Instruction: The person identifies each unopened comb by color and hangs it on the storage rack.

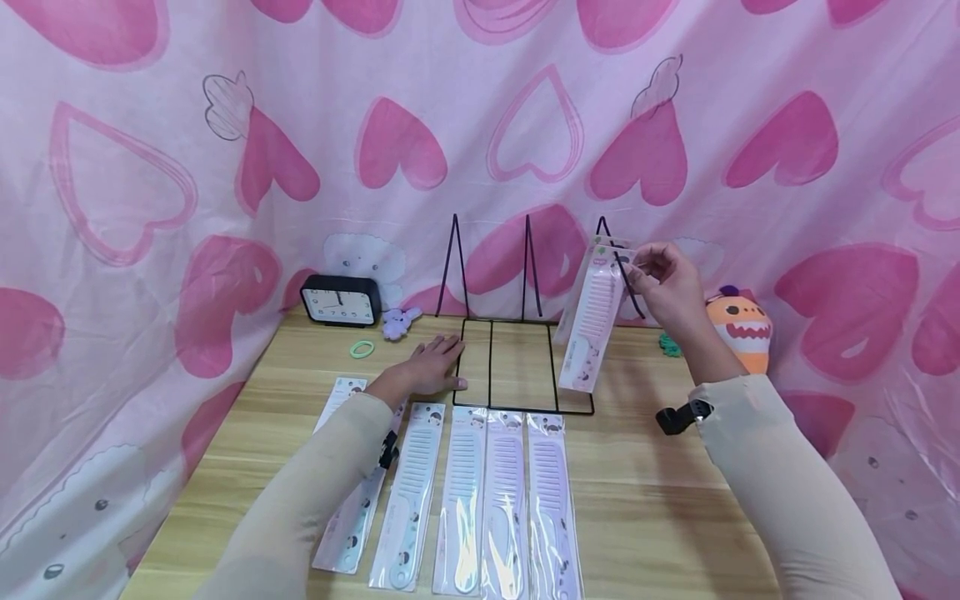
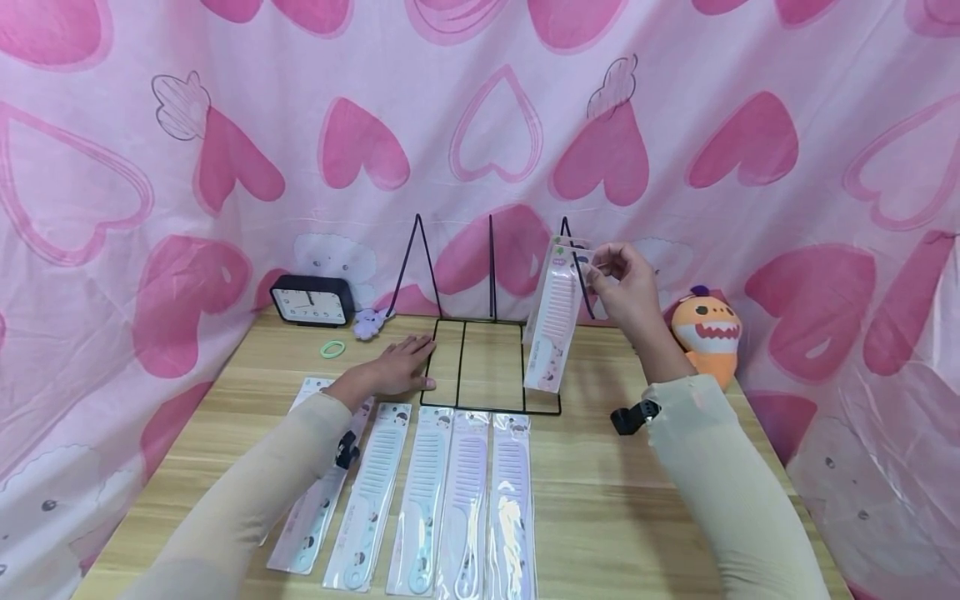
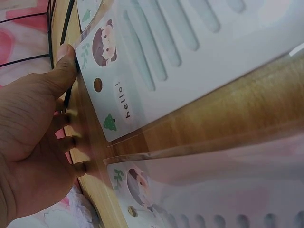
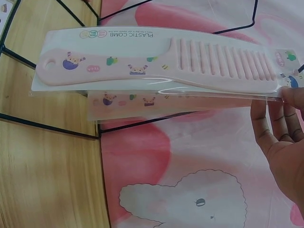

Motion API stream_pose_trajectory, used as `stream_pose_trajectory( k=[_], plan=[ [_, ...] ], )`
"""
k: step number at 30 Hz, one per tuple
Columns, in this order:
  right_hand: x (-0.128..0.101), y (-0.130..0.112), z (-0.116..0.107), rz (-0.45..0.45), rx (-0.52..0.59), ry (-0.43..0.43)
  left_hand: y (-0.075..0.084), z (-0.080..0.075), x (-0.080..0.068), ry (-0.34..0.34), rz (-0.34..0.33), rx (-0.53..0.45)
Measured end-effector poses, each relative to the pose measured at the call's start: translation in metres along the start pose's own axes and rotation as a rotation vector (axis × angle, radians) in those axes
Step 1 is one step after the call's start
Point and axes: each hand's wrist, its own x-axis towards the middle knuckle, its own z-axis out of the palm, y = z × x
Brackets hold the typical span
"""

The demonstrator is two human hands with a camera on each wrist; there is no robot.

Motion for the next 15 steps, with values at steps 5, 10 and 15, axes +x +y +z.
stream_pose_trajectory(
  k=[5,10,15],
  plan=[
    [0.003,0.001,0.001,0.003,-0.008,0.002,-0.005,0.003,0.008,-0.021,-0.014,0.007],
    [0.002,0.0,0.001,0.005,-0.005,0.003,-0.003,0.002,0.006,-0.026,-0.019,-0.005],
    [0.002,0.0,0.002,-0.009,-0.001,0.008,0.002,-0.001,-0.002,-0.01,-0.008,-0.025]
  ],
)
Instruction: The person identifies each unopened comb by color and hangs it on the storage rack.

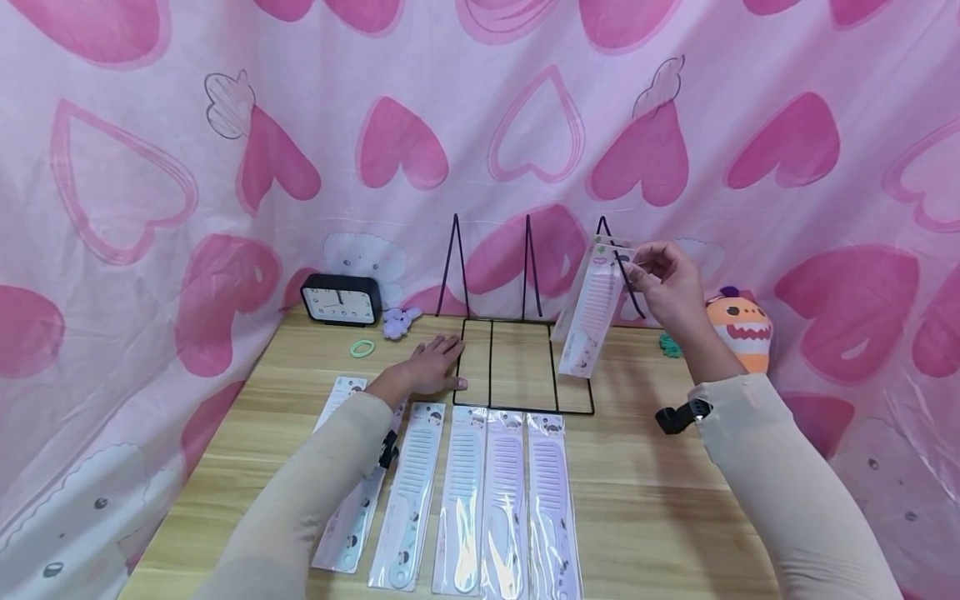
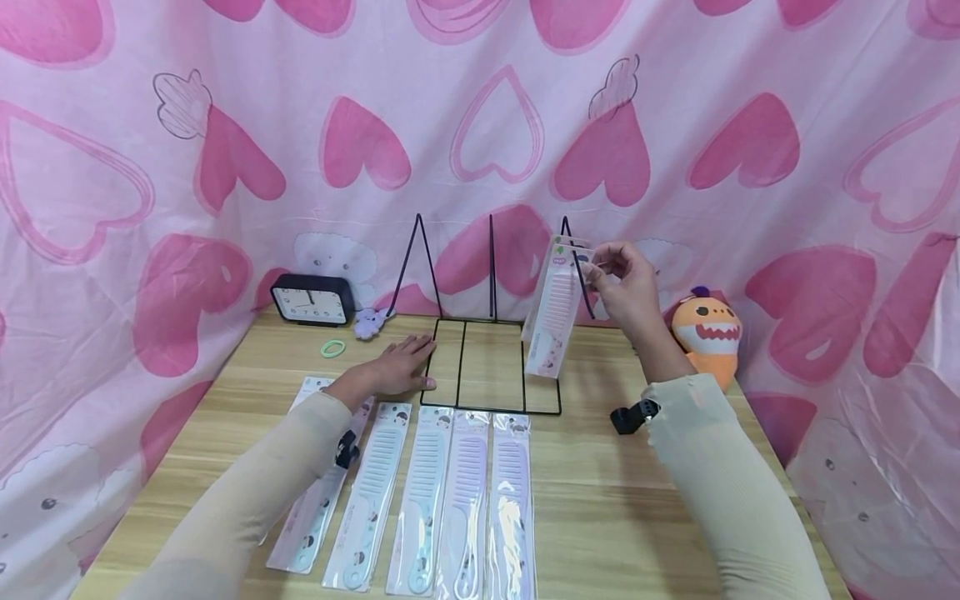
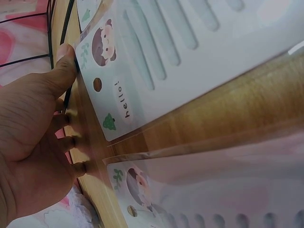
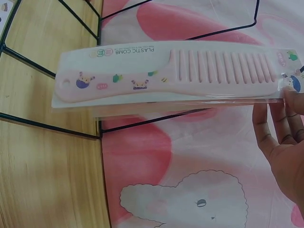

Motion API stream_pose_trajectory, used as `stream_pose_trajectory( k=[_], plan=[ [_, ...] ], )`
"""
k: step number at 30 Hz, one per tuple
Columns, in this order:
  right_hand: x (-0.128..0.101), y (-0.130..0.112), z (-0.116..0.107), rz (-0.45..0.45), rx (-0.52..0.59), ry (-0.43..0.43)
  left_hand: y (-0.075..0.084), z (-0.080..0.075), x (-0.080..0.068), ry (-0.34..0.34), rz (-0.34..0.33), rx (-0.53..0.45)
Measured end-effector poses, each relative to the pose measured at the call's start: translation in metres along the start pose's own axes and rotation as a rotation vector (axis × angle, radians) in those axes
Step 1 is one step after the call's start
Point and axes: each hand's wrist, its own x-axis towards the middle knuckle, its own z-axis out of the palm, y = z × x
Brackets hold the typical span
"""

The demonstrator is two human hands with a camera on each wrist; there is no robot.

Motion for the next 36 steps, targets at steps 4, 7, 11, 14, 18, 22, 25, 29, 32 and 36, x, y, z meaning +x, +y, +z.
stream_pose_trajectory(
  k=[4,7,11,14,18,22,25,29,32,36],
  plan=[
    [-0.001,0.0,0.001,-0.011,0.002,0.009,0.002,-0.001,-0.002,0.003,0.011,0.004],
    [0.0,0.0,0.002,-0.035,0.004,0.017,0.001,-0.001,-0.001,0.002,0.012,0.014],
    [0.001,0.001,0.003,-0.064,0.015,0.017,0.003,-0.003,-0.006,0.008,0.019,0.032],
    [0.0,0.002,0.001,-0.059,0.019,0.005,0.005,-0.004,-0.009,0.012,0.016,0.031],
    [-0.004,0.008,-0.002,-0.047,-0.009,-0.006,0.001,-0.001,-0.003,-0.003,-0.007,0.022],
    [-0.013,0.02,-0.007,0.004,-0.065,-0.019,0.0,0.0,-0.002,0.006,0.005,0.018],
    [-0.025,0.033,-0.007,0.061,-0.122,-0.06,0.0,0.0,-0.005,0.026,0.031,0.02],
    [-0.047,0.052,-0.002,0.071,-0.208,-0.162,0.0,0.0,-0.005,0.023,0.041,0.021],
    [-0.062,0.066,0.007,0.023,-0.29,-0.242,0.0,-0.001,-0.003,0.005,0.033,0.021],
    [-0.082,0.083,0.023,-0.073,-0.36,-0.325,-0.004,0.0,0.003,-0.004,0.028,0.024]
  ],
)
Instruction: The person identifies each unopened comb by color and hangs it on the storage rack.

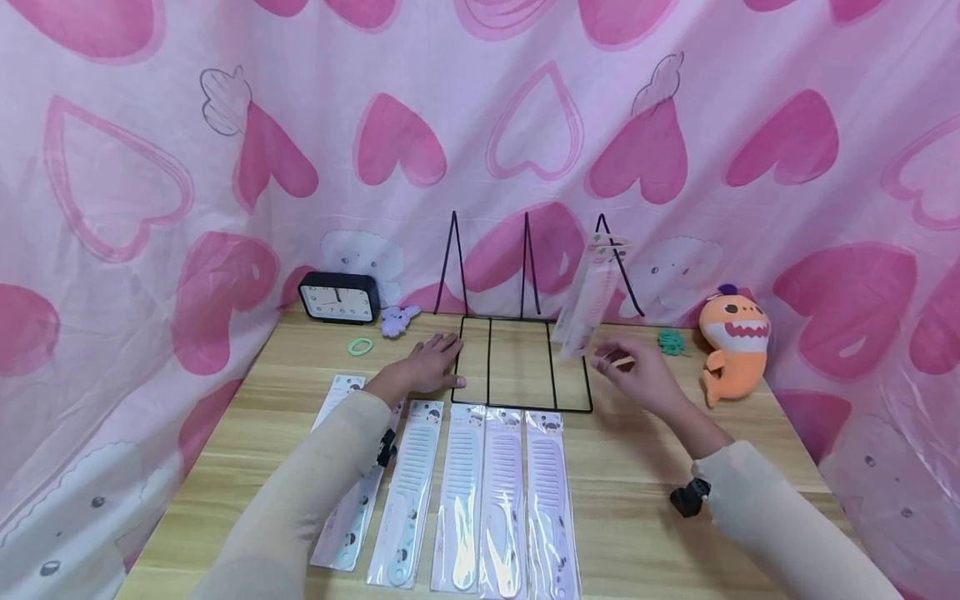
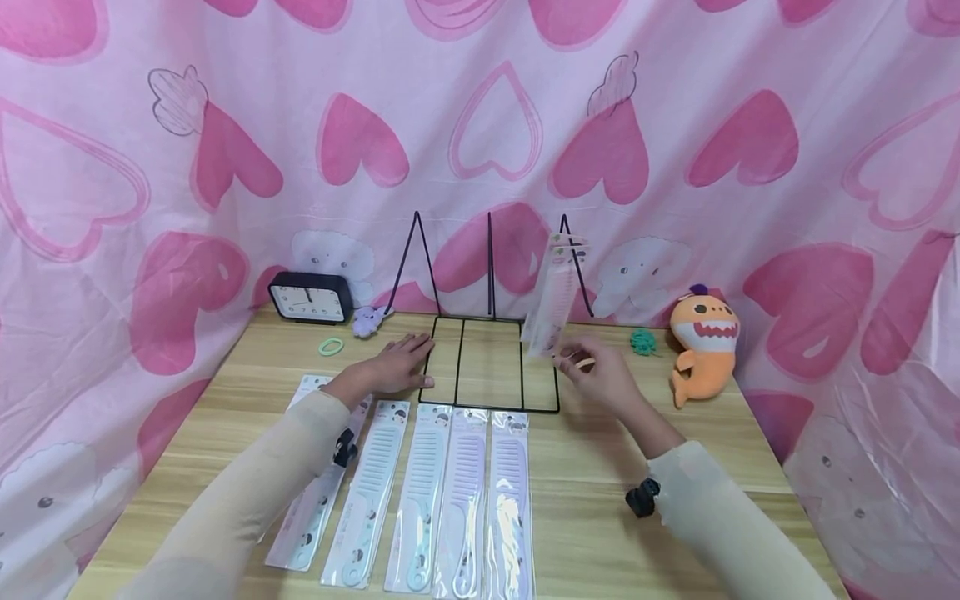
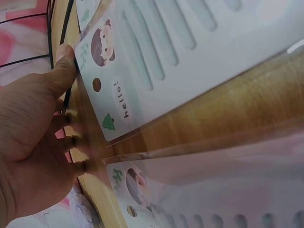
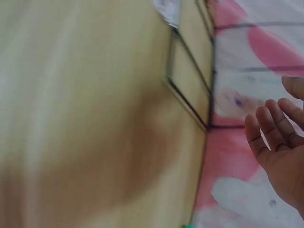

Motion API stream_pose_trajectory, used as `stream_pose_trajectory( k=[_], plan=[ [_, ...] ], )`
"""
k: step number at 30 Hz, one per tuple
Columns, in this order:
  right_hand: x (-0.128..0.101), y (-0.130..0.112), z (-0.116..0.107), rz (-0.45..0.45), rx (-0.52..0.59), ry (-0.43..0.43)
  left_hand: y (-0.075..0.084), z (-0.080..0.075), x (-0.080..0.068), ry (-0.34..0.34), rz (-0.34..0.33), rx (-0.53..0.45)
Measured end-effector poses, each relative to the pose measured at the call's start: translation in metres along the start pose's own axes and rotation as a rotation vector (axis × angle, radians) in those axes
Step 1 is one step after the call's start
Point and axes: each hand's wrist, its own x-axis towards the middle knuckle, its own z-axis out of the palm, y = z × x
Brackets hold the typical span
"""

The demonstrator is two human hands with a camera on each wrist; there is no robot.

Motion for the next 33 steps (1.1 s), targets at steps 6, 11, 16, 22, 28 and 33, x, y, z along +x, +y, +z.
stream_pose_trajectory(
  k=[6,11,16,22,28,33],
  plan=[
    [-0.019,-0.001,0.035,-0.134,0.005,-0.116,-0.003,0.002,0.004,-0.004,-0.009,0.01],
    [-0.031,-0.003,0.057,-0.179,-0.062,-0.217,0.0,0.0,0.001,-0.007,-0.01,-0.005],
    [-0.036,-0.004,0.068,-0.134,-0.148,-0.309,0.0,0.0,0.002,-0.01,-0.017,-0.003],
    [-0.037,-0.007,0.071,-0.126,-0.219,-0.319,0.0,0.0,0.002,-0.012,-0.019,-0.002],
    [-0.035,-0.009,0.072,-0.085,-0.212,-0.323,-0.001,0.0,0.003,-0.011,-0.031,0.001],
    [-0.035,-0.011,0.074,-0.077,-0.149,-0.33,-0.002,0.002,0.005,-0.013,-0.045,0.017]
  ],
)
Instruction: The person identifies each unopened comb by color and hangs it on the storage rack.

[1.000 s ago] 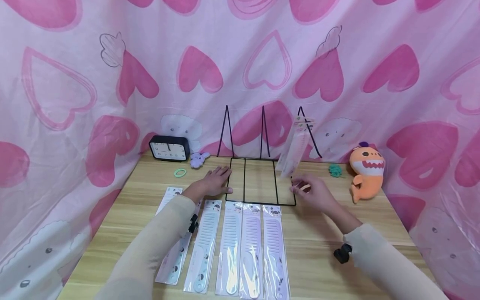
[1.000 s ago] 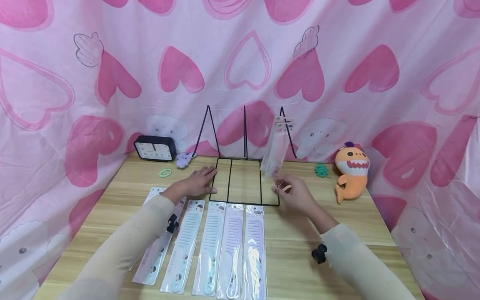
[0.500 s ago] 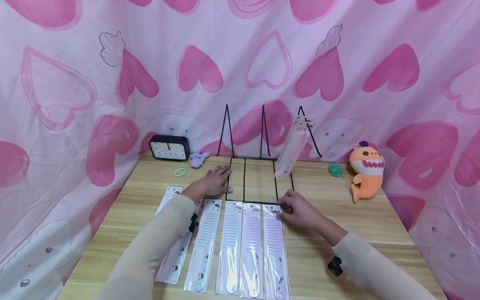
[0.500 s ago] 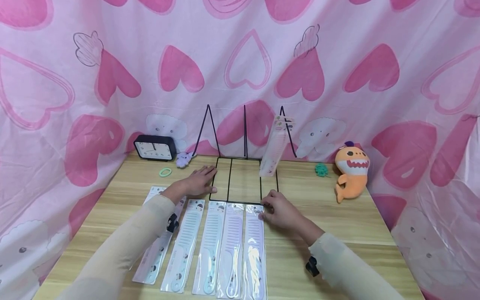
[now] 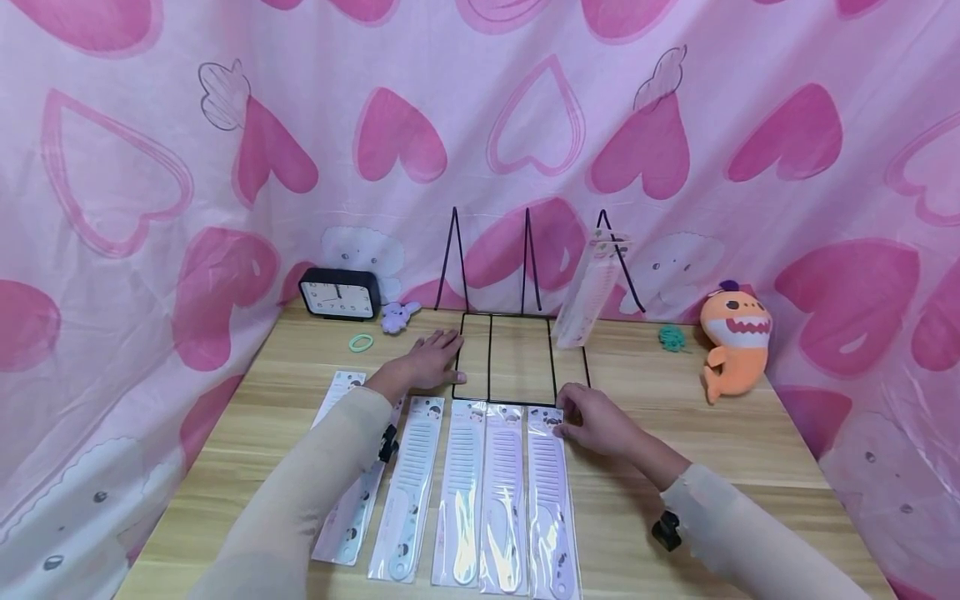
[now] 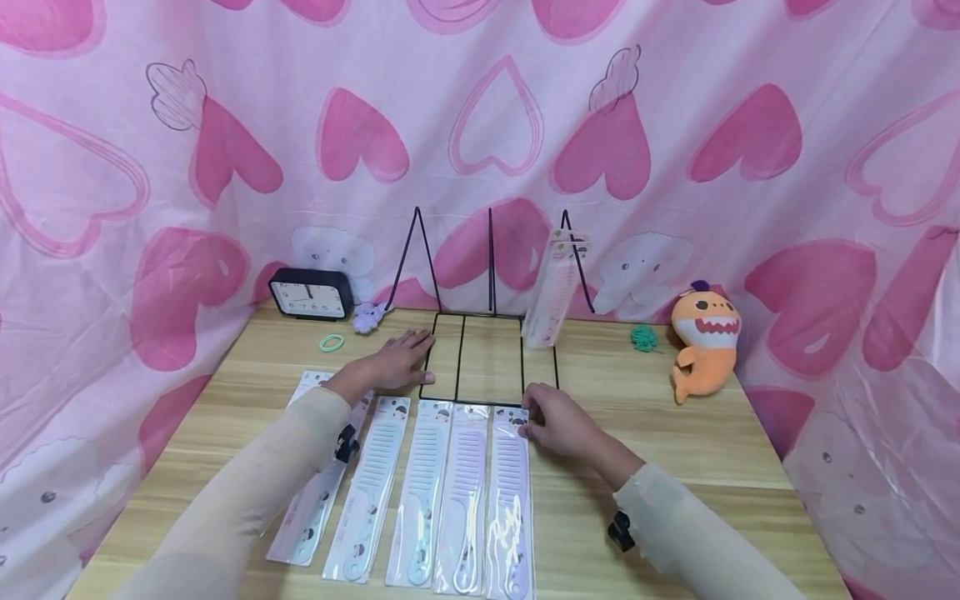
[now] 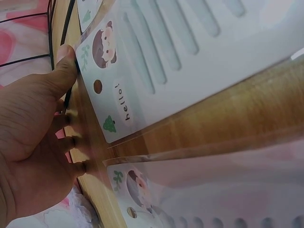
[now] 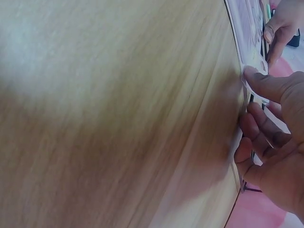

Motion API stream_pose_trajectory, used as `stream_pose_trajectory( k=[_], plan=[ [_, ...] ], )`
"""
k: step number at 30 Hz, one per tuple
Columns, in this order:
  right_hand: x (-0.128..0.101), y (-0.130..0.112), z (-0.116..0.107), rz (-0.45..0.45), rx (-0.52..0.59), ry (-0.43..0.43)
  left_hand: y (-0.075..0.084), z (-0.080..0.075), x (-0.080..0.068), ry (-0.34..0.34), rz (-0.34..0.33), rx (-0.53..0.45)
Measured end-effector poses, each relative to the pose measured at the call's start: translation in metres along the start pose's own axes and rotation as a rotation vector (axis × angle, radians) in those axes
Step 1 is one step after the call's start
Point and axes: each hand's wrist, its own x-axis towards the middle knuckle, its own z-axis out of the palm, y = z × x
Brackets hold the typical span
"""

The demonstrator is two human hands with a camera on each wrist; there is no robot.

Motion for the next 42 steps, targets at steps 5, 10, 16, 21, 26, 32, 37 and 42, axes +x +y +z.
stream_pose_trajectory(
  k=[5,10,16,21,26,32,37,42],
  plan=[
    [-0.001,-0.003,0.002,0.01,0.064,-0.014,0.001,0.0,-0.001,0.002,0.002,-0.007],
    [-0.003,-0.004,0.003,0.03,0.095,-0.01,0.004,-0.003,-0.004,0.005,-0.004,-0.028],
    [-0.007,-0.003,-0.003,0.045,0.17,0.03,0.007,-0.005,-0.006,0.012,-0.011,-0.025],
    [-0.009,-0.008,-0.013,0.092,0.268,0.064,0.012,-0.009,-0.014,0.021,0.01,-0.019],
    [-0.008,-0.014,-0.024,0.047,0.352,0.123,0.022,-0.017,-0.024,0.01,0.019,0.007],
    [-0.007,-0.03,-0.044,-0.005,0.458,0.184,0.029,-0.02,-0.031,-0.003,0.007,0.0],
    [-0.009,-0.047,-0.063,0.052,0.479,0.212,0.014,-0.008,-0.014,-0.001,0.0,-0.009],
    [-0.009,-0.063,-0.079,0.019,0.499,0.254,0.008,-0.004,-0.006,-0.011,-0.007,-0.013]
  ],
)
